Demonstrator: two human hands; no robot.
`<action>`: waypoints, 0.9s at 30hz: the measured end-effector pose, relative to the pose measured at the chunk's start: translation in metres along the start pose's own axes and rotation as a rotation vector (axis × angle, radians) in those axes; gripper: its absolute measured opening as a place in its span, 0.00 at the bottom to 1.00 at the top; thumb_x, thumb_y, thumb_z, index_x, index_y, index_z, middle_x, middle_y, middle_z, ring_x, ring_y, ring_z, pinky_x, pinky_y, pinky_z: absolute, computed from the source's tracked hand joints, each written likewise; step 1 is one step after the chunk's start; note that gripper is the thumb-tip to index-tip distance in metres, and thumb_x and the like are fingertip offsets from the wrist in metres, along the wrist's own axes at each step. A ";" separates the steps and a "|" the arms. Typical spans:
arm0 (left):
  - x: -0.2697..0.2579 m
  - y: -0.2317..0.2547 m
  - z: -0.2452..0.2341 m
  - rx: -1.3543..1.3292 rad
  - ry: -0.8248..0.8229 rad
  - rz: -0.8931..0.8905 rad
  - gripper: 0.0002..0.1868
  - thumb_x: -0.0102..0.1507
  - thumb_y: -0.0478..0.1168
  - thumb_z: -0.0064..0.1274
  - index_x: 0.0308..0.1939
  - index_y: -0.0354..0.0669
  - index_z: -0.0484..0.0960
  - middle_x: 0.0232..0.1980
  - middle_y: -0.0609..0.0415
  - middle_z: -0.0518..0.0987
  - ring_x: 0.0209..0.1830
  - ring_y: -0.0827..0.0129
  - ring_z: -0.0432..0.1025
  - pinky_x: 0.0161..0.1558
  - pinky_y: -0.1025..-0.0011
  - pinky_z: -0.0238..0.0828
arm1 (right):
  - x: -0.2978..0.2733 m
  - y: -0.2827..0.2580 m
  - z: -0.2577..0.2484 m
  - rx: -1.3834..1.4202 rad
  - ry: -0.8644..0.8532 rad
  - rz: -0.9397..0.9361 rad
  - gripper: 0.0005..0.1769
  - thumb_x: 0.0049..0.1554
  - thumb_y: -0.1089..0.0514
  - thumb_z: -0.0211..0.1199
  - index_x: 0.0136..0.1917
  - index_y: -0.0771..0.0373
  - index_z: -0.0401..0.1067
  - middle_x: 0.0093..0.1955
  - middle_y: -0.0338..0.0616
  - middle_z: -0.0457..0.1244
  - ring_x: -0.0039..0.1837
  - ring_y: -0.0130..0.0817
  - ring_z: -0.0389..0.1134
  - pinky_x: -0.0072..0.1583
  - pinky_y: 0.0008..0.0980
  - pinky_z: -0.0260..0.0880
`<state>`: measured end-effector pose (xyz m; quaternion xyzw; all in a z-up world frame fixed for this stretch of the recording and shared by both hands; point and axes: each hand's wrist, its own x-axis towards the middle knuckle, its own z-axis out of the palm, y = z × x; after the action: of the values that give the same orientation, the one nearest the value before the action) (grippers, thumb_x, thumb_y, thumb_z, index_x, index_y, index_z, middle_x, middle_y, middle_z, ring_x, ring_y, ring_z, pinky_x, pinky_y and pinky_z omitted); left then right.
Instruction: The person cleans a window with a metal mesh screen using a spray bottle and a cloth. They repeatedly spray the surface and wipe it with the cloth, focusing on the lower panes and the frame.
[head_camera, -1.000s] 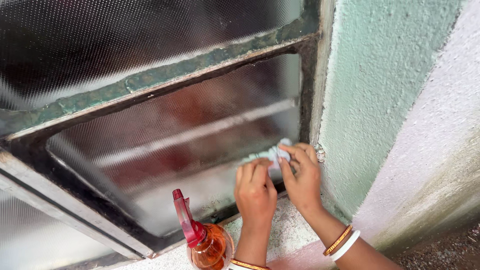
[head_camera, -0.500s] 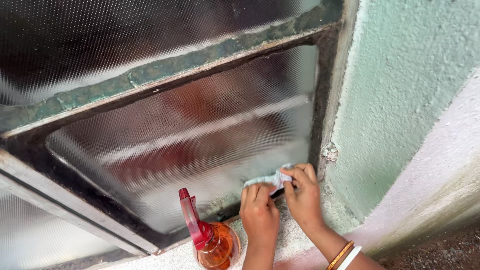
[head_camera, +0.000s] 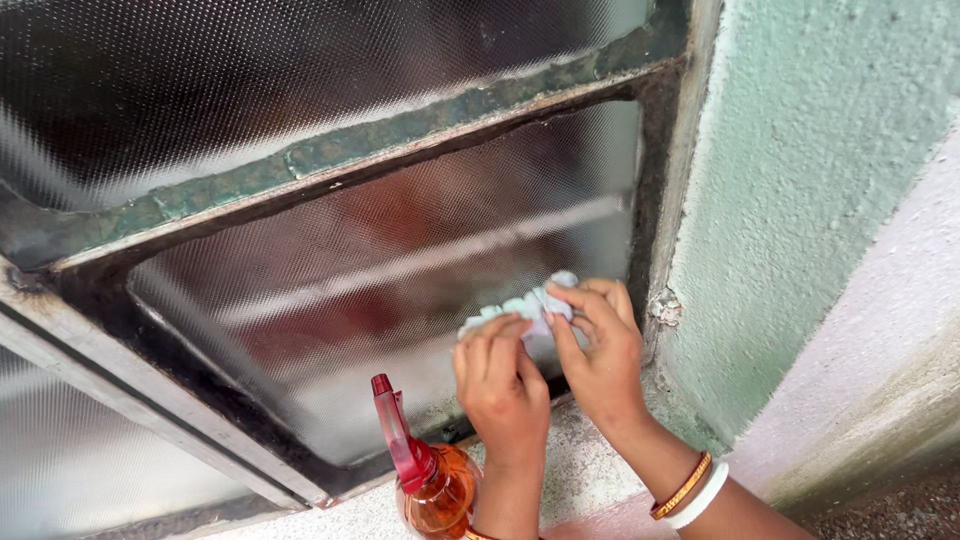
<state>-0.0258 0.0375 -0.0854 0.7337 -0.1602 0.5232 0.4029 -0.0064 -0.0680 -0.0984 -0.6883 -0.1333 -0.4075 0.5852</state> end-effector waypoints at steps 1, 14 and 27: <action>0.007 0.001 -0.001 0.000 0.007 -0.005 0.14 0.55 0.22 0.53 0.40 0.40 0.82 0.47 0.52 0.82 0.49 0.55 0.74 0.52 0.61 0.72 | 0.008 -0.005 0.001 -0.030 -0.002 -0.012 0.18 0.56 0.74 0.62 0.59 0.65 0.75 0.56 0.45 0.58 0.56 0.30 0.67 0.57 0.25 0.75; -0.084 -0.040 0.008 0.175 -0.246 -0.253 0.13 0.48 0.21 0.53 0.33 0.39 0.79 0.37 0.50 0.77 0.42 0.52 0.72 0.43 0.57 0.71 | -0.060 0.050 0.001 -0.207 -0.101 0.191 0.12 0.53 0.73 0.62 0.50 0.65 0.76 0.51 0.44 0.61 0.49 0.30 0.69 0.51 0.27 0.74; -0.018 -0.008 -0.007 0.064 0.008 -0.053 0.11 0.53 0.21 0.53 0.34 0.38 0.79 0.45 0.51 0.80 0.48 0.52 0.73 0.49 0.58 0.71 | -0.026 0.007 0.013 -0.012 -0.026 0.037 0.16 0.55 0.73 0.60 0.57 0.66 0.74 0.57 0.47 0.58 0.55 0.32 0.69 0.53 0.27 0.77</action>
<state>-0.0325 0.0444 -0.1040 0.7482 -0.1222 0.5201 0.3935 -0.0127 -0.0501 -0.1212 -0.6994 -0.1260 -0.3884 0.5866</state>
